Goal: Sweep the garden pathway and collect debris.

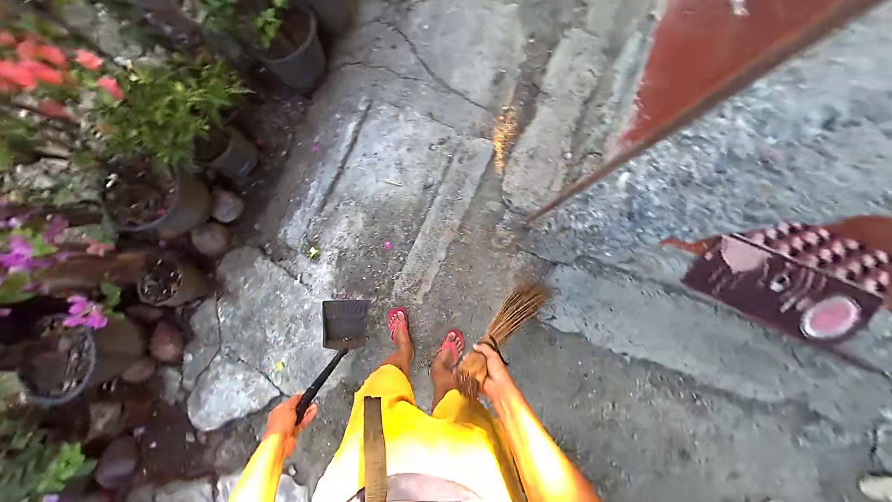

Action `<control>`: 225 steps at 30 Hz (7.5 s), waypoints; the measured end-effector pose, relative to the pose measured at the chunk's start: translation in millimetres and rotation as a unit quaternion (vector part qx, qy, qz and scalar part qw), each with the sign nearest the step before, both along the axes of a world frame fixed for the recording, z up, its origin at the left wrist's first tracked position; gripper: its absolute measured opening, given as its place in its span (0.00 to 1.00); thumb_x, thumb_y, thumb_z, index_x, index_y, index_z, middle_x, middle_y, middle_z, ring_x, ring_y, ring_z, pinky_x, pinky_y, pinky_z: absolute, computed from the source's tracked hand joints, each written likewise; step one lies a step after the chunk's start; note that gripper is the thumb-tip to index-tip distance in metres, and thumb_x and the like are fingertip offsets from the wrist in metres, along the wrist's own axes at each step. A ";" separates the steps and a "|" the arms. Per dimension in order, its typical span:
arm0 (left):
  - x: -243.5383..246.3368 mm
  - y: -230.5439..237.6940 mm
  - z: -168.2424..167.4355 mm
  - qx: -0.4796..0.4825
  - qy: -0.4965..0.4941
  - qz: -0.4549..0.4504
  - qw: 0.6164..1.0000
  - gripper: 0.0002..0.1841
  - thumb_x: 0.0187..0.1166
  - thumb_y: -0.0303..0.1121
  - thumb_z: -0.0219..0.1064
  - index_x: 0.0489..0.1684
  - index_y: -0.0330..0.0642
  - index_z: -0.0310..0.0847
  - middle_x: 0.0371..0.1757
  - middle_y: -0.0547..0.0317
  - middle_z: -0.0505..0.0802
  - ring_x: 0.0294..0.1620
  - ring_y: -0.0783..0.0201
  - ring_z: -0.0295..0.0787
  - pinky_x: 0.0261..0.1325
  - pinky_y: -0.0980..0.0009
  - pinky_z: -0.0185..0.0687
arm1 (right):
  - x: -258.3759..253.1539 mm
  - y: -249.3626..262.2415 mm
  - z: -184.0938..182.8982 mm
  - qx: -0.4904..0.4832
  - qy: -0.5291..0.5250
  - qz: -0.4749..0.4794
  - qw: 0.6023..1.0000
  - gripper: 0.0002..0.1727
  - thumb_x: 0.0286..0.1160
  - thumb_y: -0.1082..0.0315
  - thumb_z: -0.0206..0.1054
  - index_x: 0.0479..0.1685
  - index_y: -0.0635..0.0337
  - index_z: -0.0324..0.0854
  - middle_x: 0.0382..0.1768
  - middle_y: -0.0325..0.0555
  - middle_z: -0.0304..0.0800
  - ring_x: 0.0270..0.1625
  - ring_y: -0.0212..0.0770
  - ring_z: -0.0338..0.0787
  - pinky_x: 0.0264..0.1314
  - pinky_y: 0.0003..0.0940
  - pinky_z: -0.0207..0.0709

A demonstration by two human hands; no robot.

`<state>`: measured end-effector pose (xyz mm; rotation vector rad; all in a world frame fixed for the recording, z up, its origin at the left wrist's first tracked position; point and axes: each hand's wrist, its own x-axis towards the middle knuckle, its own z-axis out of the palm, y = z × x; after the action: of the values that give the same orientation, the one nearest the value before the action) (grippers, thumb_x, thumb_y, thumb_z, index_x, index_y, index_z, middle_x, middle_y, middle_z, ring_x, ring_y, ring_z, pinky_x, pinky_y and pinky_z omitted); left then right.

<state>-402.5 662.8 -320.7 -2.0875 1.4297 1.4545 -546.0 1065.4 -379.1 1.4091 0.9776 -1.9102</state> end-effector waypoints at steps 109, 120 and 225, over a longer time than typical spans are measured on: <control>-202.7 -49.7 -51.9 0.131 0.205 0.720 0.650 0.04 0.86 0.30 0.49 0.46 0.45 0.68 0.29 0.62 0.79 0.15 0.76 0.69 0.16 0.84 0.67 | -343.5 -616.8 -13.1 -0.174 -0.140 0.829 0.512 0.17 0.87 0.54 0.49 0.41 0.58 0.75 0.26 0.44 0.84 0.25 0.38 0.87 0.29 0.34 0.85; -192.5 22.6 5.5 0.089 0.172 0.812 0.550 0.09 0.86 0.33 0.47 0.37 0.45 0.69 0.23 0.63 0.79 0.13 0.75 0.72 0.15 0.84 0.70 | -248.5 -618.9 79.4 -0.072 -0.145 0.780 0.605 0.13 0.78 0.61 0.60 0.57 0.53 0.72 0.36 0.48 0.82 0.33 0.43 0.84 0.35 0.44 0.82; 1911.5 -184.3 129.7 -0.210 0.353 0.897 0.163 0.07 0.78 0.28 0.47 0.33 0.41 0.70 0.17 0.63 0.74 0.09 0.75 0.68 0.10 0.85 0.66 | 1706.7 -923.7 82.6 -0.162 -0.196 0.860 0.442 0.24 0.85 0.48 0.43 0.37 0.58 0.76 0.24 0.49 0.88 0.22 0.41 0.90 0.23 0.31 0.86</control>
<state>1509.0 478.5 -191.0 0.8773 0.9091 -0.7198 1160.7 141.7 -296.6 0.0255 0.9178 -0.0580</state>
